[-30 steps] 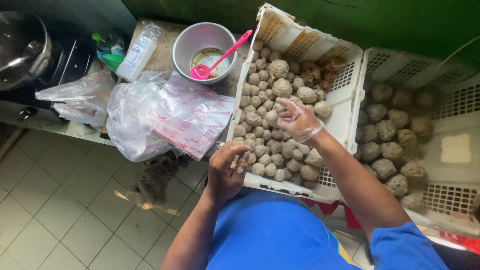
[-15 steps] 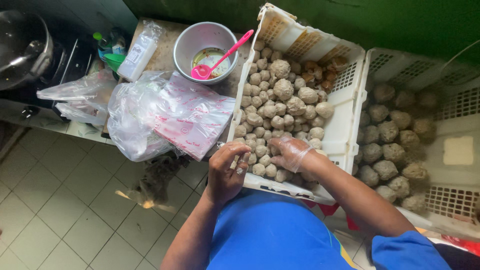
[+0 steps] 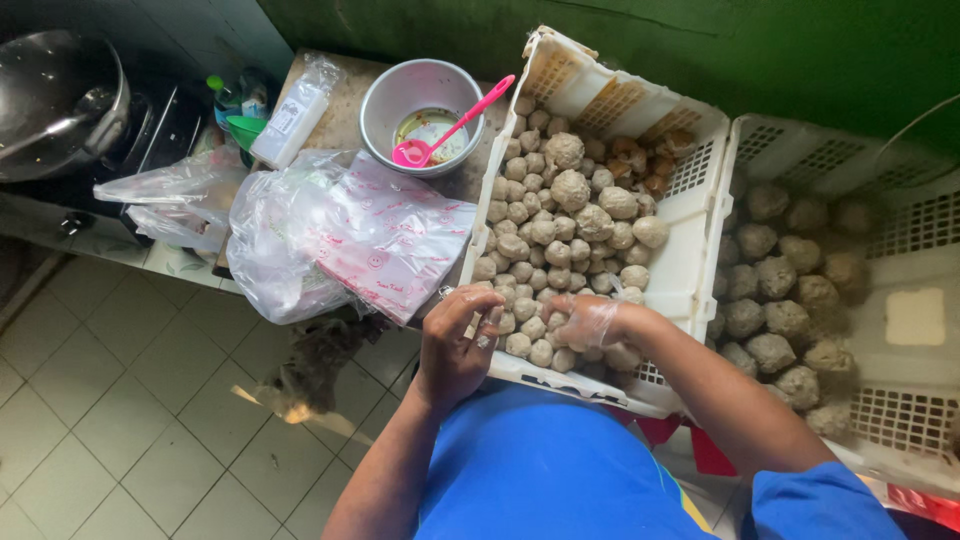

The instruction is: The person stands at a counter and sorts round meatballs between two plastic crates, picking individual balls from one crate and placing them into the other while wearing a plastic glove on one hand. A metal bowl with a pink ladle and plastic bags sit on the counter beside the crates.

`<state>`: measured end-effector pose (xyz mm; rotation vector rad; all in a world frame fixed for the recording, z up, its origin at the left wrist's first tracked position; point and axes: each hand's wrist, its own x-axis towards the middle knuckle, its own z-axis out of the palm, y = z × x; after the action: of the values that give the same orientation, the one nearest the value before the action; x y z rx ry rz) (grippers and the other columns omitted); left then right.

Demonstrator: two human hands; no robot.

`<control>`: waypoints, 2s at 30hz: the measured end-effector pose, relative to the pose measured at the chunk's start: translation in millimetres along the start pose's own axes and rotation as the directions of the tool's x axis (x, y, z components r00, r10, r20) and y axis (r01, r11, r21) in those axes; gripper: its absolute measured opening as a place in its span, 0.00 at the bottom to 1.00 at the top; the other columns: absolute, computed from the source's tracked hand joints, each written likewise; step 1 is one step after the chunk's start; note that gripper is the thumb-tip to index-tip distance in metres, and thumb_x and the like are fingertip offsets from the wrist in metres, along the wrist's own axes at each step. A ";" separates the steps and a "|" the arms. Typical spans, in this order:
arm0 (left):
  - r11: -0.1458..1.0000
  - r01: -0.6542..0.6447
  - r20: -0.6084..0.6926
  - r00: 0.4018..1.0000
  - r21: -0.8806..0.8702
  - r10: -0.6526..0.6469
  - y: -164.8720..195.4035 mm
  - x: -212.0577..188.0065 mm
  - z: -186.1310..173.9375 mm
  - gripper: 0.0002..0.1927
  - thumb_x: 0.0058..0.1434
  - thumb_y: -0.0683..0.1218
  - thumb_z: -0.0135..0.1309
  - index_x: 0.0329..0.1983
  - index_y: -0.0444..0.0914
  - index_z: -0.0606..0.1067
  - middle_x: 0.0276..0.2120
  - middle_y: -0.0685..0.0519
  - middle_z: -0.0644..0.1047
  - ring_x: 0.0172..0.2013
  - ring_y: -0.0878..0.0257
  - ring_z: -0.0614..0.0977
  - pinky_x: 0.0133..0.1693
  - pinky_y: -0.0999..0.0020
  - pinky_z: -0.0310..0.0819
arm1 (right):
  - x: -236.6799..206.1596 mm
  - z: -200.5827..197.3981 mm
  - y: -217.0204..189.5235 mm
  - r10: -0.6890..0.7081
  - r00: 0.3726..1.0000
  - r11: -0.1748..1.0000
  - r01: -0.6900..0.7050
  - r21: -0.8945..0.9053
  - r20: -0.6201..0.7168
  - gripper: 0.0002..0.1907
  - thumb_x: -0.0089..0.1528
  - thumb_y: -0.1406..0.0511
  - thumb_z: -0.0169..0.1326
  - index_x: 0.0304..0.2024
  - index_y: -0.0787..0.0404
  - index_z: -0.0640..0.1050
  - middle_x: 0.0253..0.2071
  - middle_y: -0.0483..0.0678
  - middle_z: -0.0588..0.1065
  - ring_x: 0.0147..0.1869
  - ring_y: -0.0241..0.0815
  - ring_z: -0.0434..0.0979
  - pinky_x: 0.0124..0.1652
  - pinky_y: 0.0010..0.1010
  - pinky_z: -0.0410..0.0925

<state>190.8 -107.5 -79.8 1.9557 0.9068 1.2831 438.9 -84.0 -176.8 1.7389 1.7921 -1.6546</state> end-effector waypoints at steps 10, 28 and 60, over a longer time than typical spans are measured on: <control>1.000 -0.012 0.019 1.000 0.008 0.012 1.5 -0.3 1.7 0.06 0.63 0.36 0.56 0.43 0.34 0.76 0.41 0.44 0.81 0.44 0.48 0.84 0.49 0.60 0.78 | 34.5 -35.9 3.6 -0.242 0.717 0.678 0.607 0.415 -0.654 0.34 0.66 0.63 0.55 0.73 0.60 0.59 0.60 0.56 0.72 0.62 0.42 0.73 0.58 0.34 0.68; 1.000 0.002 0.022 1.000 0.020 -0.003 -2.0 0.6 4.3 0.07 0.63 0.36 0.56 0.44 0.34 0.76 0.39 0.44 0.81 0.43 0.50 0.84 0.47 0.61 0.78 | -9.5 -33.9 37.8 -0.023 0.960 0.814 -0.145 -0.562 -0.280 0.19 0.59 0.55 0.59 0.48 0.58 0.80 0.48 0.58 0.79 0.56 0.58 0.78 0.55 0.45 0.71; 0.999 -0.013 0.034 0.999 0.029 0.012 0.7 0.6 6.8 0.05 0.64 0.36 0.56 0.42 0.34 0.76 0.40 0.44 0.81 0.43 0.49 0.84 0.47 0.61 0.78 | 24.1 -22.7 10.6 -0.099 0.925 0.724 0.321 0.611 -0.368 0.19 0.68 0.56 0.55 0.53 0.64 0.75 0.37 0.51 0.72 0.35 0.40 0.66 0.35 0.32 0.61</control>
<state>197.5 -108.3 -81.2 2.0031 0.9026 1.2466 451.9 -55.4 -191.6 2.2440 1.6793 -2.4760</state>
